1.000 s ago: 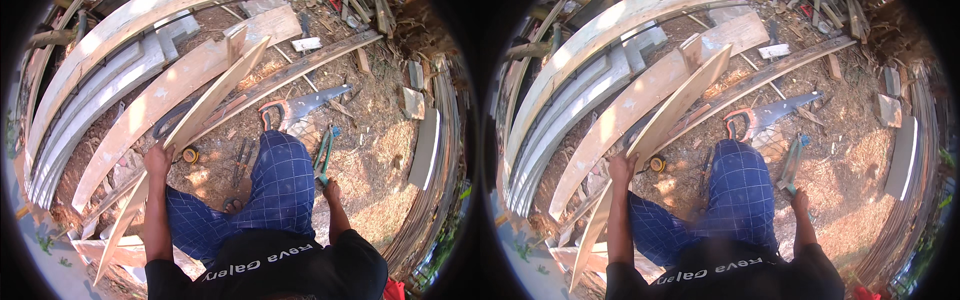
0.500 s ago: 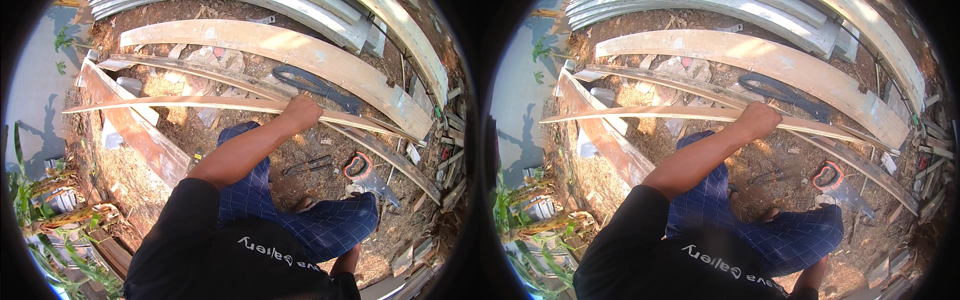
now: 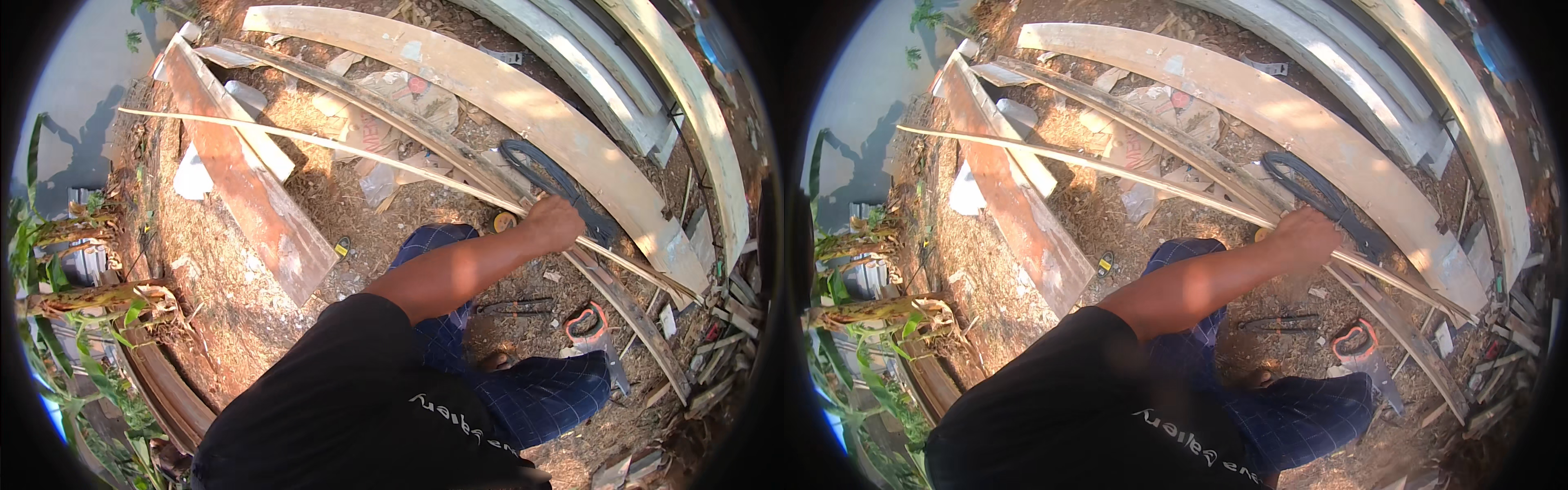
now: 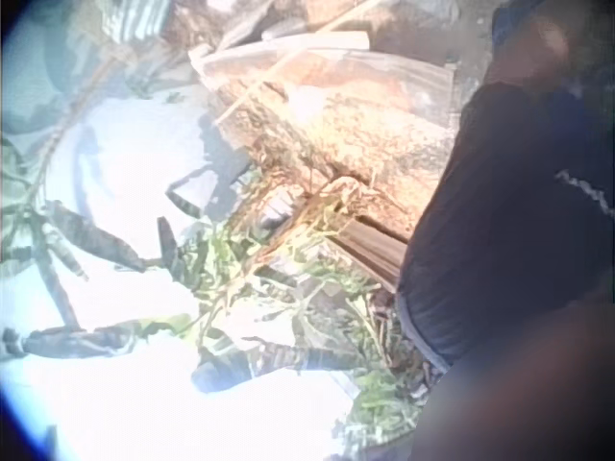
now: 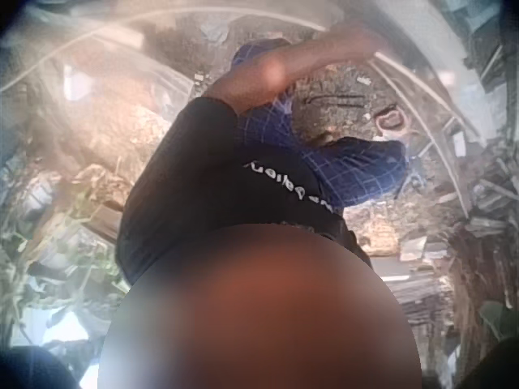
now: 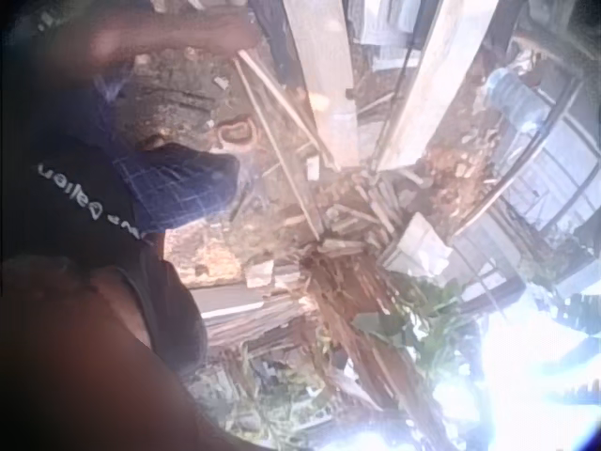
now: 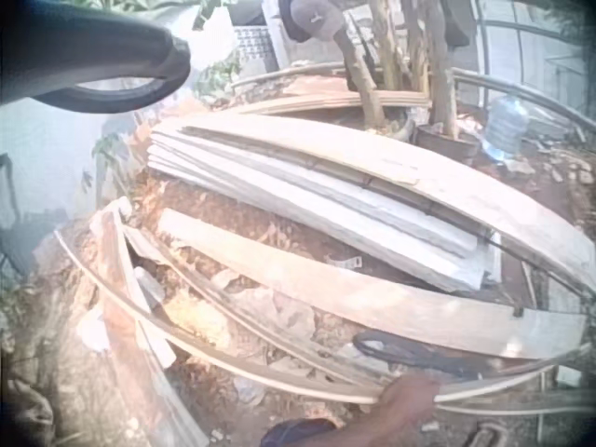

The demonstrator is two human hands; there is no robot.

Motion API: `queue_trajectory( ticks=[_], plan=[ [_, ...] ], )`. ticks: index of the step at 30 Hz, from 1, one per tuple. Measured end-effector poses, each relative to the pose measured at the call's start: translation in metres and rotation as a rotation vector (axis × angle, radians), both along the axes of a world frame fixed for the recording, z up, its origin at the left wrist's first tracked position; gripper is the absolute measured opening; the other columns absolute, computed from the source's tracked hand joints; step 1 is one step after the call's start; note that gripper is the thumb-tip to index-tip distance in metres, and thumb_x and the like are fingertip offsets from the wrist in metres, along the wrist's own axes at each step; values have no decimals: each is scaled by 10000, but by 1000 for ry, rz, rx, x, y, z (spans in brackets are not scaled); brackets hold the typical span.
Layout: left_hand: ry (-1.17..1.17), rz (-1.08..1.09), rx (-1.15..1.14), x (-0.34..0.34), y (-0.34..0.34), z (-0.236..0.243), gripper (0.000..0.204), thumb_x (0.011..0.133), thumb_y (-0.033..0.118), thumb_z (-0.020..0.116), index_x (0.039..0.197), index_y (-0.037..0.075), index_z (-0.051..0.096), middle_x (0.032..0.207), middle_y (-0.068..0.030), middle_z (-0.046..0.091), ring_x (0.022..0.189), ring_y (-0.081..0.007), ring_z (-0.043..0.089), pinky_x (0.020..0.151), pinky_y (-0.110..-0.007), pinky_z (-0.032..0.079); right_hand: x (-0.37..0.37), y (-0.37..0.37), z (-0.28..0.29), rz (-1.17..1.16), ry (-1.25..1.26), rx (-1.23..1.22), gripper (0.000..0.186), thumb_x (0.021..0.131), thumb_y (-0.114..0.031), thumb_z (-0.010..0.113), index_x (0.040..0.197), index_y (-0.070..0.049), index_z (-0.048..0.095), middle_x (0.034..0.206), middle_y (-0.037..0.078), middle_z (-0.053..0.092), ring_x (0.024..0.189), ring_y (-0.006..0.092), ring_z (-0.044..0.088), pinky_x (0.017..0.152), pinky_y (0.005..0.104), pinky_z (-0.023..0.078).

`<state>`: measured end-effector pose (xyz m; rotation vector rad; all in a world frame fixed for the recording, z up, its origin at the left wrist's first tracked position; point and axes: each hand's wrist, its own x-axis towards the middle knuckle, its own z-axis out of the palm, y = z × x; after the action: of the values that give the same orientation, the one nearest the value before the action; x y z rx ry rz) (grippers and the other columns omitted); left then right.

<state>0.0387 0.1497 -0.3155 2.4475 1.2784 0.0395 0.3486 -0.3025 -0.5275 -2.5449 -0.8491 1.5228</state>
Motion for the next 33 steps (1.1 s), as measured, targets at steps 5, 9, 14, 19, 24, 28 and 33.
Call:
queue_trajectory(
  ticks=[5, 9, 14, 19, 24, 28, 33],
  plan=[
    [14, -32, -37, -11, -27, -8, 230, 863, 143, 619, 1058, 58, 705, 917, -173, 729, 875, -348, 727, 768, -470, 569, -27, -19, 33, -88, -26, -37, 339, 937, -303, 619, 1159, -47, 637, 1090, 238, 706, 1026, 429, 691, 868, 508, 547],
    [128, -114, -59, -1, -43, -8, 425, 848, 93, 597, 1266, 49, 658, 1007, -184, 714, 861, -345, 729, 760, -444, 576, -67, -43, 42, -190, 22, -78, 337, 937, -302, 620, 1157, -48, 638, 1087, 239, 706, 1022, 431, 689, 869, 506, 545],
    [217, -166, -62, 2, -54, -6, 402, 940, 104, 517, 1326, 26, 600, 1063, -148, 705, 918, -311, 729, 799, -418, 574, -63, -7, 43, -197, 52, 17, 334, 937, -302, 620, 1154, -48, 639, 1082, 240, 707, 1018, 434, 687, 870, 503, 542],
    [195, -124, -101, -2, -61, -14, 619, 863, 59, 602, 1473, 72, 495, 1285, -187, 649, 1164, -336, 650, 959, -450, 521, -20, 126, 64, -170, 79, 326, 332, 938, -301, 621, 1152, -49, 641, 1078, 242, 708, 1014, 437, 686, 870, 500, 540],
    [247, -182, -40, 2, -71, -19, 726, 894, 54, 581, 1580, 100, 346, 1515, -218, 497, 1397, -354, 491, 1119, -495, 407, 8, 118, 92, -157, 62, 406, 329, 938, -301, 622, 1149, -50, 642, 1073, 243, 709, 1009, 440, 684, 871, 497, 537],
    [287, -206, -23, 1, -75, -5, 672, 959, 64, 467, 1607, 101, 295, 1560, -234, 443, 1429, -372, 457, 1154, -527, 361, 23, 65, 72, -188, -95, 363, 327, 938, -300, 622, 1147, -50, 643, 1070, 244, 709, 1006, 442, 683, 872, 494, 535],
    [445, -311, 185, 6, -72, -25, 703, 969, 84, 472, 1624, 49, 218, 1589, -288, 362, 1458, -414, 401, 1160, -543, 347, 10, 4, 40, -347, -480, 189, 327, 932, -275, 633, 1173, -57, 604, 1116, 251, 664, 1012, 461, 653, 857, 525, 525]
  ],
)
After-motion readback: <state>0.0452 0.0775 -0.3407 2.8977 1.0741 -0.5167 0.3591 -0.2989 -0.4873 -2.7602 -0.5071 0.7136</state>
